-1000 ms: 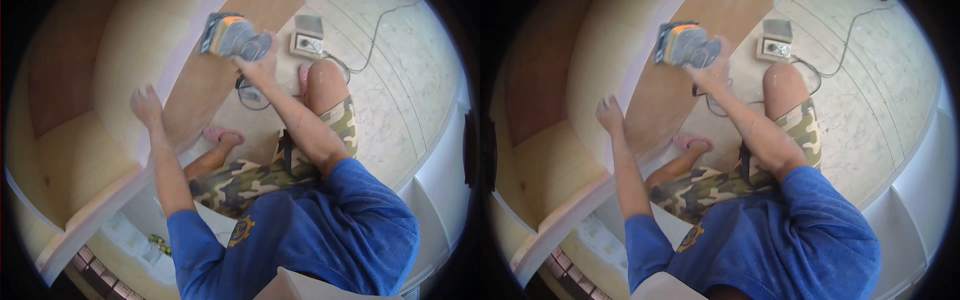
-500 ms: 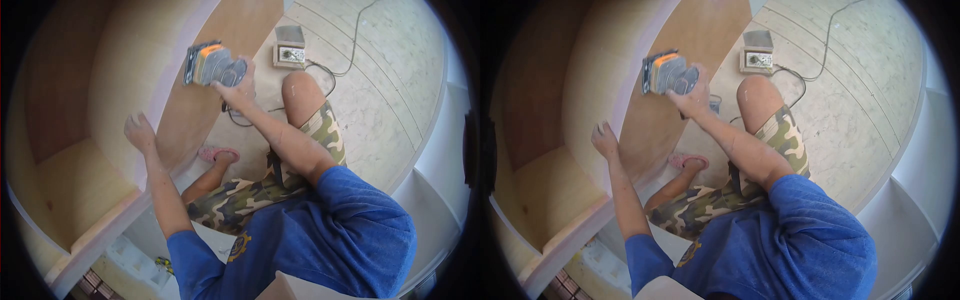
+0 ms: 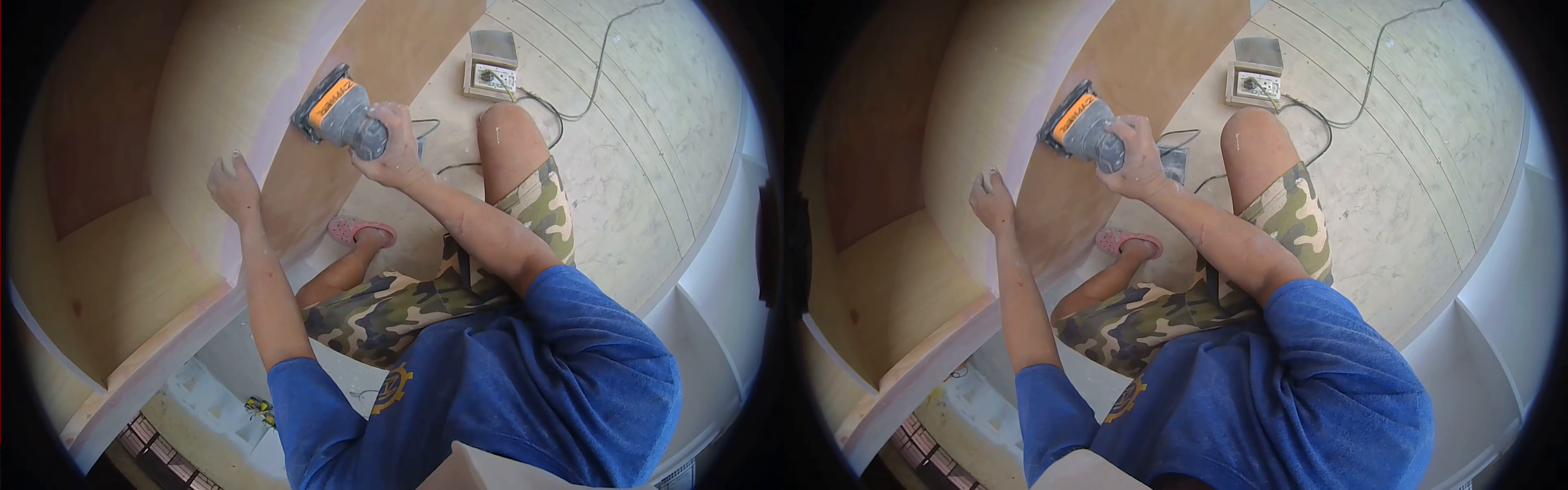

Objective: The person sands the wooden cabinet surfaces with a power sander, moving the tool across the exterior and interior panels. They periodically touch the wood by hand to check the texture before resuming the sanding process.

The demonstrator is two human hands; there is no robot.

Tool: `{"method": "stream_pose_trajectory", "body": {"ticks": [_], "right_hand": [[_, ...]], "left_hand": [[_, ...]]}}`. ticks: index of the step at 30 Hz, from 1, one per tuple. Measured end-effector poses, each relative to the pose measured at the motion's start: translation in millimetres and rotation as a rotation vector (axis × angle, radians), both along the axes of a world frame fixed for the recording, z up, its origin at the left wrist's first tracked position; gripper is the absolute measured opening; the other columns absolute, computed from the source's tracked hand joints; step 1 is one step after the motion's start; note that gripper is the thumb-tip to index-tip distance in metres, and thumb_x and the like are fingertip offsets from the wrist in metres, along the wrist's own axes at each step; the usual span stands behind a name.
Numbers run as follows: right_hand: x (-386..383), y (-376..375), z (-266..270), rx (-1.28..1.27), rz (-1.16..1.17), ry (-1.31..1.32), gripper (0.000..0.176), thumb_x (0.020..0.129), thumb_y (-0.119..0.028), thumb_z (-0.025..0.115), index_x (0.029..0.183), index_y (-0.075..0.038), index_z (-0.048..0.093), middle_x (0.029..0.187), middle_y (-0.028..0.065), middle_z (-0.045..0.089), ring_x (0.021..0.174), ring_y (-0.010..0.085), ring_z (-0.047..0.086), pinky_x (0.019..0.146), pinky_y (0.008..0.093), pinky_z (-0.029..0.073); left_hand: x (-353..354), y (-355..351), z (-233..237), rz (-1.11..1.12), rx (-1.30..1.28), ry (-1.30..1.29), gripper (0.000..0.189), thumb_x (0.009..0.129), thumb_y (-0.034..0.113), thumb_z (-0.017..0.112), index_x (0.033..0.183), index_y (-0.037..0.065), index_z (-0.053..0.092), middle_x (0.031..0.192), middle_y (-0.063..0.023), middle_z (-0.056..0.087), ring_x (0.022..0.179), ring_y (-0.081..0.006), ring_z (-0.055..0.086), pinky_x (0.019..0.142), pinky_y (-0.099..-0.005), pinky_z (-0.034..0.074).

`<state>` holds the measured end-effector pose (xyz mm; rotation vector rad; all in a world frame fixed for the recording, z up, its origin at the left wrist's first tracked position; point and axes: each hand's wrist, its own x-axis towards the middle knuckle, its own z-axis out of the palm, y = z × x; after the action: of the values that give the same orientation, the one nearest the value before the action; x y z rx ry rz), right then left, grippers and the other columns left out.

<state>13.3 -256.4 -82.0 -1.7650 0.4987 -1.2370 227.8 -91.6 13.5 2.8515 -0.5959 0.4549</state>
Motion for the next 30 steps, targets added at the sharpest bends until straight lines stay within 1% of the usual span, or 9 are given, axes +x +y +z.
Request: {"method": "stream_pose_trajectory", "body": {"ticks": [6, 9, 11, 12, 14, 24, 26, 29, 30], "right_hand": [[4, -28, 9, 0.070, -0.181, 0.059, 0.076, 0.059, -0.015, 0.083, 0.122, -0.006, 0.042, 0.108, 0.0182, 0.052, 0.100, 0.0335, 0.056, 0.086, 0.0411, 0.048], [5, -42, 9, 0.347, -0.166, 0.135, 0.076, 0.061, -0.013, 0.083, 0.123, -0.004, 0.040, 0.106, 0.0163, 0.055, 0.094, 0.0302, 0.059, 0.083, 0.0391, 0.050], [7, -55, 13, 0.653, -0.215, 0.096, 0.078, 0.062, -0.010, 0.082, 0.124, 0.000, 0.036, 0.103, 0.0153, 0.056, 0.087, 0.0250, 0.062, 0.076, 0.0355, 0.053], [7, -60, 16, 0.651, -0.214, 0.092, 0.078, 0.062, -0.010, 0.082, 0.124, 0.000, 0.036, 0.103, 0.0153, 0.056, 0.087, 0.0250, 0.062, 0.076, 0.0355, 0.053], [8, -67, 21, 1.047, -0.189, -0.004, 0.080, 0.062, -0.006, 0.081, 0.124, 0.004, 0.032, 0.102, 0.0159, 0.056, 0.083, 0.0215, 0.062, 0.070, 0.0326, 0.053], [9, -100, 48, 0.856, -0.252, -0.154, 0.076, 0.063, -0.003, 0.080, 0.121, 0.009, 0.032, 0.094, 0.0149, 0.058, 0.072, 0.0188, 0.062, 0.063, 0.0297, 0.052], [7, -99, 50, 0.939, -0.232, -0.161, 0.081, 0.061, -0.008, 0.083, 0.121, 0.010, 0.033, 0.096, 0.0151, 0.057, 0.077, 0.0201, 0.062, 0.067, 0.0298, 0.052], [7, -76, 52, 0.684, -0.394, 0.053, 0.088, 0.058, -0.019, 0.086, 0.124, 0.003, 0.033, 0.107, 0.0172, 0.054, 0.097, 0.0275, 0.058, 0.084, 0.0381, 0.050], [7, -62, 55, 0.732, -0.324, 0.014, 0.090, 0.058, -0.020, 0.086, 0.126, 0.003, 0.032, 0.108, 0.0177, 0.053, 0.097, 0.0286, 0.058, 0.085, 0.0390, 0.049]], "left_hand": [[2, -3, -2, -0.005, -0.014, 0.007, 0.055, 0.090, 0.040, 0.059, 0.121, -0.005, 0.059, 0.127, -0.0256, 0.056, 0.122, -0.0379, 0.049, 0.105, -0.0448, 0.037], [2, -1, -4, 0.001, -0.035, 0.020, 0.055, 0.090, 0.040, 0.059, 0.121, -0.005, 0.059, 0.127, -0.0259, 0.055, 0.122, -0.0381, 0.049, 0.105, -0.0448, 0.037], [3, 1, -4, -0.010, -0.019, 0.020, 0.055, 0.090, 0.040, 0.059, 0.122, -0.005, 0.059, 0.127, -0.0264, 0.055, 0.123, -0.0383, 0.049, 0.105, -0.0450, 0.037], [3, 2, -4, -0.010, -0.022, 0.016, 0.055, 0.090, 0.040, 0.059, 0.122, -0.005, 0.059, 0.127, -0.0264, 0.055, 0.123, -0.0383, 0.049, 0.105, -0.0450, 0.037], [1, 2, -4, -0.004, -0.031, 0.017, 0.055, 0.089, 0.040, 0.059, 0.121, -0.004, 0.060, 0.126, -0.0266, 0.055, 0.122, -0.0386, 0.049, 0.105, -0.0453, 0.037], [-6, -4, 4, -0.025, -0.026, -0.025, 0.055, 0.089, 0.039, 0.060, 0.118, -0.007, 0.061, 0.123, -0.0274, 0.057, 0.119, -0.0391, 0.051, 0.104, -0.0449, 0.038], [-6, -5, 2, -0.029, -0.039, -0.034, 0.055, 0.089, 0.039, 0.060, 0.118, -0.007, 0.061, 0.123, -0.0272, 0.057, 0.119, -0.0389, 0.051, 0.104, -0.0451, 0.038], [-3, -6, 0, -0.020, -0.012, -0.032, 0.054, 0.089, 0.038, 0.060, 0.119, -0.007, 0.060, 0.124, -0.0273, 0.057, 0.119, -0.0389, 0.051, 0.104, -0.0450, 0.038], [0, -4, 0, -0.026, -0.020, -0.031, 0.054, 0.089, 0.038, 0.060, 0.119, -0.007, 0.060, 0.124, -0.0273, 0.057, 0.119, -0.0389, 0.051, 0.104, -0.0450, 0.038]]}}
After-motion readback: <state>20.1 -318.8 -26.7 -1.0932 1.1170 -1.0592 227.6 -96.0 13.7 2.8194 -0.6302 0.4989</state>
